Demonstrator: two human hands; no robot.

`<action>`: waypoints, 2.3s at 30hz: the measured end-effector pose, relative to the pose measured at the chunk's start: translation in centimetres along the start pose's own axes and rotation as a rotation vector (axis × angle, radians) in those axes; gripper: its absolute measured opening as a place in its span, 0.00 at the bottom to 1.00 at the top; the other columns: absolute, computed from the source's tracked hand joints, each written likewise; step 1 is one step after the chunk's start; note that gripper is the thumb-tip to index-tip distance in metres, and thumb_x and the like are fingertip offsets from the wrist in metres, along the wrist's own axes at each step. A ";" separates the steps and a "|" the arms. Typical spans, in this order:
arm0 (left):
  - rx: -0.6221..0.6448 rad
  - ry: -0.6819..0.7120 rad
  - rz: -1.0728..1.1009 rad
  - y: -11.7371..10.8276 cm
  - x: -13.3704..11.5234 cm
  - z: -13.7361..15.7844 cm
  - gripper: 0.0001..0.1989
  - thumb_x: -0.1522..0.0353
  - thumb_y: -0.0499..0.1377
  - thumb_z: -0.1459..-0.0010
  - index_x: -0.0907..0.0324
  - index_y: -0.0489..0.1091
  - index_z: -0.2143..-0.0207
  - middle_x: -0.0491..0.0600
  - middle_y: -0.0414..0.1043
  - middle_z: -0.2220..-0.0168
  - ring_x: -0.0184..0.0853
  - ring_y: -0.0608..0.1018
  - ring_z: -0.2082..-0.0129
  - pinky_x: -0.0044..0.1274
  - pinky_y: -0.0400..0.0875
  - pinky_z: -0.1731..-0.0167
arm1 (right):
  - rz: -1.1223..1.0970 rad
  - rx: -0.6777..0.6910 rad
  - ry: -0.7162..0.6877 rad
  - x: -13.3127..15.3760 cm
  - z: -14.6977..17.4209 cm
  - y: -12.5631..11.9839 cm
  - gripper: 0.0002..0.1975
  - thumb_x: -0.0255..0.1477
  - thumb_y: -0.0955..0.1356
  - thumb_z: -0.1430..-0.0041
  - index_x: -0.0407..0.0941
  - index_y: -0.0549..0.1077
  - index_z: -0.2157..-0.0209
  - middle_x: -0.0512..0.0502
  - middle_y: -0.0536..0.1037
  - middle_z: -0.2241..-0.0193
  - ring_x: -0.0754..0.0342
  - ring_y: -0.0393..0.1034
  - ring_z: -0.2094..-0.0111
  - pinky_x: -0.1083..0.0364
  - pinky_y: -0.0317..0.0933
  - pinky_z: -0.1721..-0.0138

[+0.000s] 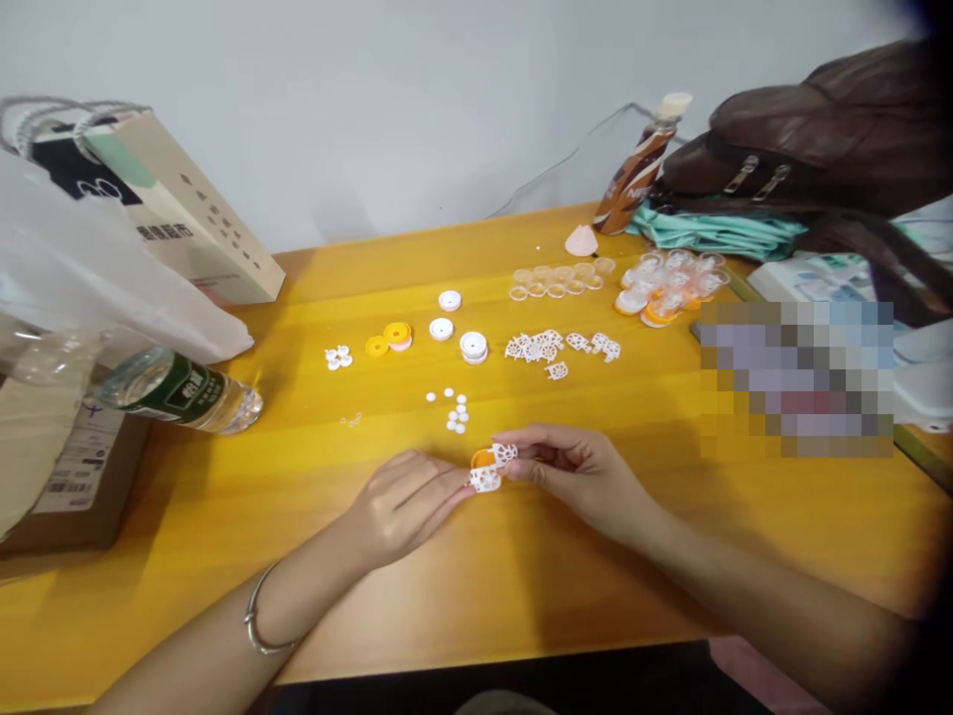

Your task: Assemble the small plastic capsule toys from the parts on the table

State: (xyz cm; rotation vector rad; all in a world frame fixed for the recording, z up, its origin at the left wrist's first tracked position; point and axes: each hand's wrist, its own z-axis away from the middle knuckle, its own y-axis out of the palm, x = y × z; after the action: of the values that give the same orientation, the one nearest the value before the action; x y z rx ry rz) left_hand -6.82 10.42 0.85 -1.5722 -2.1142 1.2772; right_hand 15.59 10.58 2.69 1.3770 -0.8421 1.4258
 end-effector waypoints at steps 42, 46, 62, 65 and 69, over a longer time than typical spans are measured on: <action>0.028 -0.267 0.098 0.7 -1.1 -0.8 0.24 0.61 0.62 0.50 0.61 0.63 0.53 0.55 0.71 0.58 0.37 0.73 0.58 0.31 0.71 0.59 | 0.490 -0.034 -0.385 -0.1 -0.6 -1.0 0.06 0.30 0.67 0.46 0.50 0.76 0.66 0.48 0.78 0.66 0.52 0.72 0.64 0.50 0.66 0.58; 0.067 -0.324 0.116 1.5 -1.2 -1.0 0.21 0.62 0.60 0.47 0.60 0.63 0.52 0.54 0.71 0.59 0.38 0.73 0.58 0.32 0.70 0.58 | 0.683 0.107 -0.535 -0.8 -0.8 -0.9 0.14 0.27 0.61 0.40 0.52 0.73 0.57 0.46 0.76 0.62 0.53 0.71 0.62 0.51 0.67 0.60; 0.101 -0.400 0.192 2.1 -1.4 -1.5 0.19 0.61 0.60 0.47 0.60 0.65 0.55 0.52 0.70 0.61 0.37 0.72 0.60 0.30 0.69 0.59 | 0.753 0.051 -0.560 -1.1 -0.7 -0.2 0.09 0.26 0.63 0.42 0.51 0.72 0.62 0.48 0.78 0.64 0.52 0.72 0.63 0.51 0.65 0.59; 0.113 -0.399 0.182 2.2 -1.4 -1.6 0.17 0.62 0.59 0.46 0.61 0.66 0.57 0.52 0.70 0.62 0.36 0.71 0.61 0.30 0.69 0.59 | 0.746 0.047 -0.599 -1.1 -0.8 -0.4 0.09 0.25 0.63 0.42 0.51 0.72 0.62 0.49 0.77 0.64 0.52 0.72 0.62 0.51 0.66 0.59; 0.113 -0.386 0.177 2.1 -1.4 -1.7 0.14 0.63 0.58 0.45 0.61 0.66 0.57 0.51 0.70 0.63 0.36 0.71 0.63 0.29 0.69 0.62 | 0.790 0.069 -0.641 -1.3 -0.9 -0.7 0.10 0.24 0.62 0.41 0.50 0.71 0.62 0.48 0.77 0.64 0.52 0.72 0.61 0.51 0.66 0.58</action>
State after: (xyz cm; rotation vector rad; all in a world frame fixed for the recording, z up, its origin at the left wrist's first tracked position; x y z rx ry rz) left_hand -3.76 10.17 0.73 -1.5980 -2.0970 1.8568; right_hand 15.89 11.43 1.23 1.6731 -1.9257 1.5857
